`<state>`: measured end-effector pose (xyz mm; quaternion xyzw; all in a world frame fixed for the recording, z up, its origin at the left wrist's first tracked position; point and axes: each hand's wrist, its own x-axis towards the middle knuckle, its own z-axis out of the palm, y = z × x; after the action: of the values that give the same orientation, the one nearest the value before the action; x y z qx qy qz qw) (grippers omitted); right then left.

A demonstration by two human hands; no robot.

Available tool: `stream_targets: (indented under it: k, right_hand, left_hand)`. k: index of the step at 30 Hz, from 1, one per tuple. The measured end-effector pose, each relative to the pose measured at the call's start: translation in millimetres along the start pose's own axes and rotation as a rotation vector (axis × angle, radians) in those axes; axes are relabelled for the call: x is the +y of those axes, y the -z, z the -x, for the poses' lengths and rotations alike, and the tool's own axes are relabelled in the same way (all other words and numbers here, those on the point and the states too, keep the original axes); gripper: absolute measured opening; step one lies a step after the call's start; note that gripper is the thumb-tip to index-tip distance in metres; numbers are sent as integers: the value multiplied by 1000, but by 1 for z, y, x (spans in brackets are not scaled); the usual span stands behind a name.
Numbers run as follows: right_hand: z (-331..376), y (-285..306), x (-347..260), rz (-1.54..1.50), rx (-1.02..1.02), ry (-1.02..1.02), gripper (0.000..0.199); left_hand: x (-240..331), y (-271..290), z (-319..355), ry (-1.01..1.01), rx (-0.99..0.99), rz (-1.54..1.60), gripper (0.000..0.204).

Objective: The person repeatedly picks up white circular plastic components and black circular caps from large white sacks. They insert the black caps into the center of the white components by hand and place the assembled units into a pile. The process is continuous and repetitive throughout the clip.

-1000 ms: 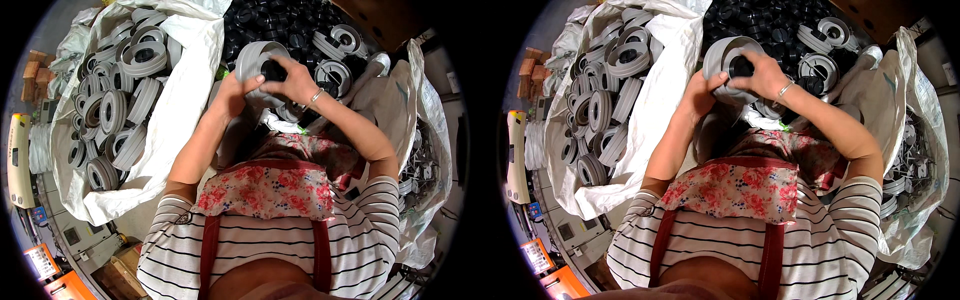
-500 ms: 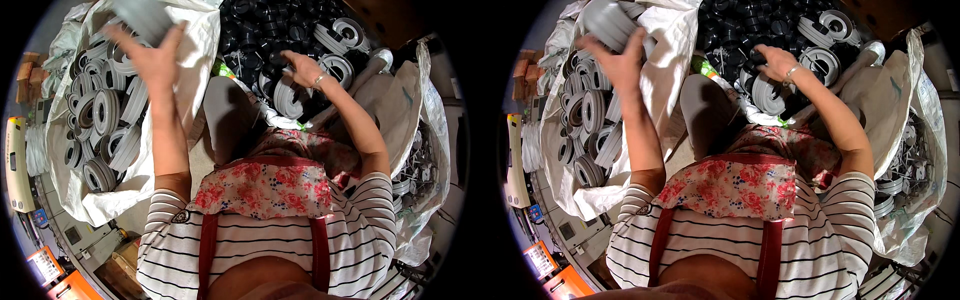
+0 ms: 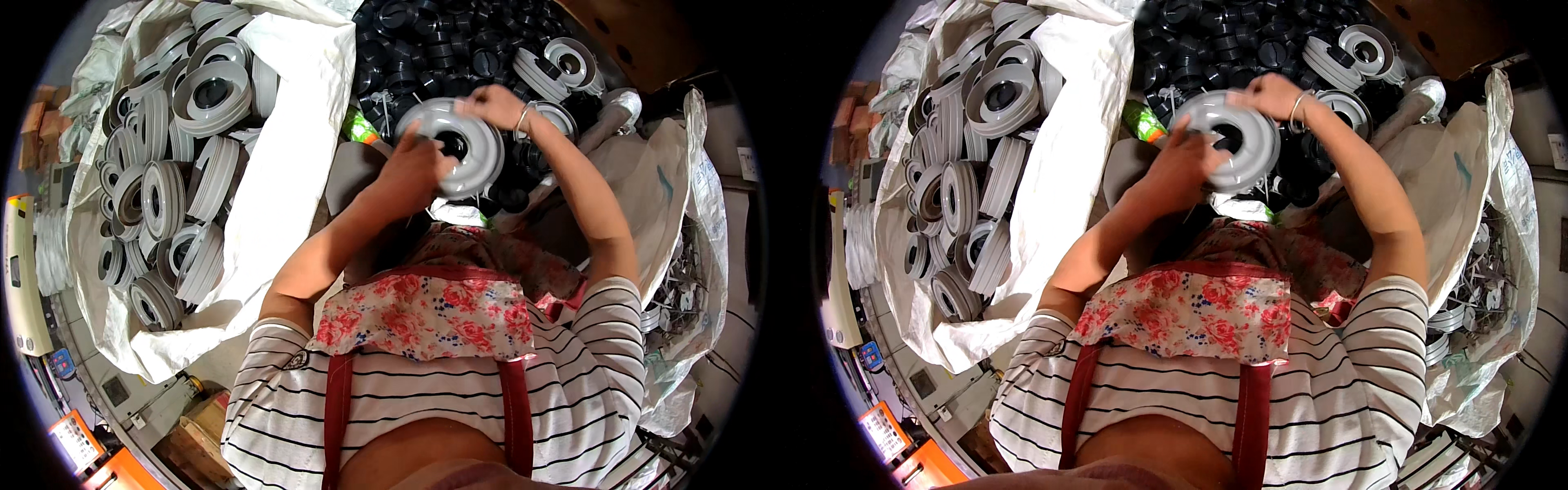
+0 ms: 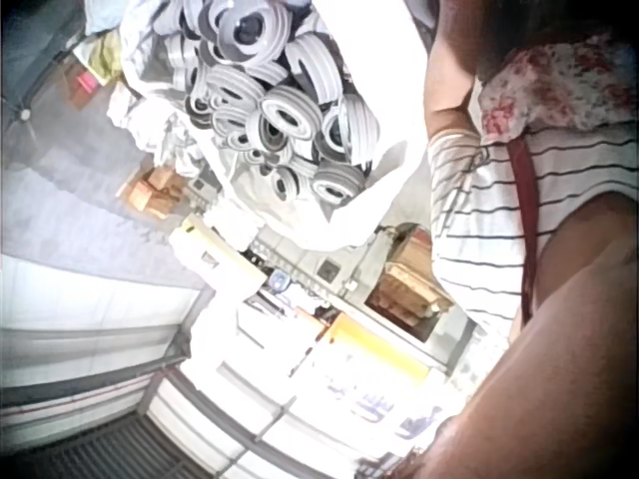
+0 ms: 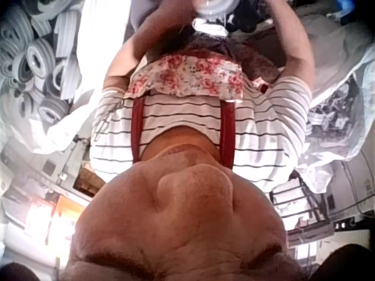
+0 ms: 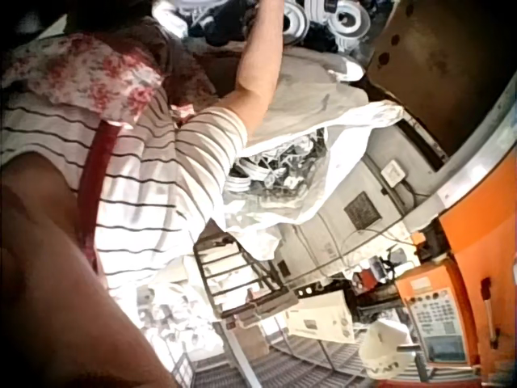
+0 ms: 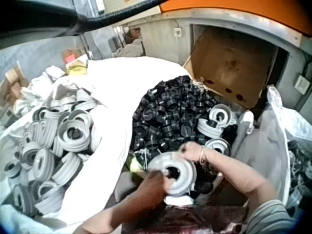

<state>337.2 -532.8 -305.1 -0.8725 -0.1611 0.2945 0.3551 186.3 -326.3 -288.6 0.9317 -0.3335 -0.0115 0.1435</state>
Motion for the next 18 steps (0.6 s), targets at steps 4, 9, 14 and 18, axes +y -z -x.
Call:
stream_targets:
  k: [4, 9, 14, 18]
  right_hand:
    - [-24, 17, 31, 570, 266, -372, 62]
    - [-32, 0, 52, 573, 375, -417, 48]
    - [14, -3, -36, 325, 574, 57, 40]
    - [44, -34, -57, -14, 381, 411, 38]
  left_hand:
    - [-11, 21, 2, 572, 195, 803, 44]
    - [-20, 27, 4, 772, 497, 1569, 34]
    - [-25, 17, 1, 708, 586, 1671, 44]
    - [-14, 13, -7, 557, 555, 1995, 55]
